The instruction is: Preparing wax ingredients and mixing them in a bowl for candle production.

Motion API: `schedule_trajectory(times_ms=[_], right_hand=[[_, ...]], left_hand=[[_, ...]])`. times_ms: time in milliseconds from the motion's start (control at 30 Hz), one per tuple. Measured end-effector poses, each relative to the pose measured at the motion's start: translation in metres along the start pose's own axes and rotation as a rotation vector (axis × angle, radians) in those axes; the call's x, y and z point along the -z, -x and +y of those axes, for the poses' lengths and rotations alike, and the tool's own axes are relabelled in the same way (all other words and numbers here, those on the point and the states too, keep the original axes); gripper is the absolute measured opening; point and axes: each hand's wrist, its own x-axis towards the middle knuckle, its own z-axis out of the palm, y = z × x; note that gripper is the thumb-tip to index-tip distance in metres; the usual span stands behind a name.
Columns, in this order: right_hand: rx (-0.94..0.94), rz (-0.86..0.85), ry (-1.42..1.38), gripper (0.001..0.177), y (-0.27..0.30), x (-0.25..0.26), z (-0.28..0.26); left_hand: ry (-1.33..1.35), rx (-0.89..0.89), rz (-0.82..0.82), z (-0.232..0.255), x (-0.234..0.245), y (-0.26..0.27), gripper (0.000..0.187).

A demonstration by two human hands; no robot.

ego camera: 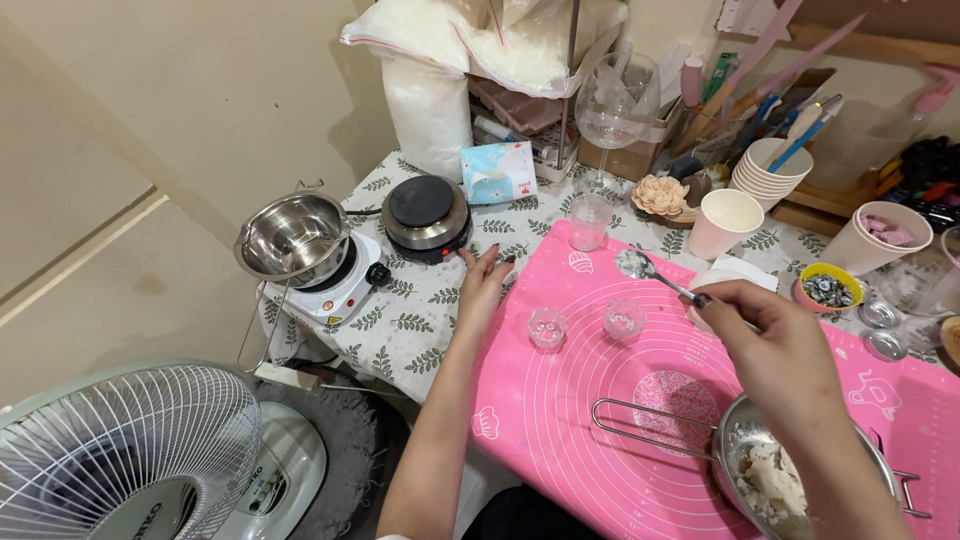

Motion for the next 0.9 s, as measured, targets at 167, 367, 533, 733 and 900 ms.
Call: schedule_trajectory(times_ms=[167,367,533,733,900], right_hand=[[0.036,0.039,-0.078,0.024,0.01,0.005,-0.012],[0.087,0.115,0.061,0.025,0.018,0.014,-0.01],[0.05,0.155,0.089,0.022,0.022,0.019,0.001],[0.023,0.195,-0.005,0.025,0.025,0.036,0.019],[0.092,0.261,-0.004,0.025,0.028,0.063,0.072]], left_hand=[[0.152,-0.169,0.093,-0.006,-0.007,0.0,0.065],[0.122,-0.042,0.058,0.019,-0.009,0.008,0.067],[0.063,-0.128,-0.06,-0.009,-0.008,-0.007,0.072],[-0.072,-0.042,0.07,0.023,-0.016,-0.001,0.068],[-0.779,-0.584,0.348,0.075,-0.042,-0.038,0.058]])
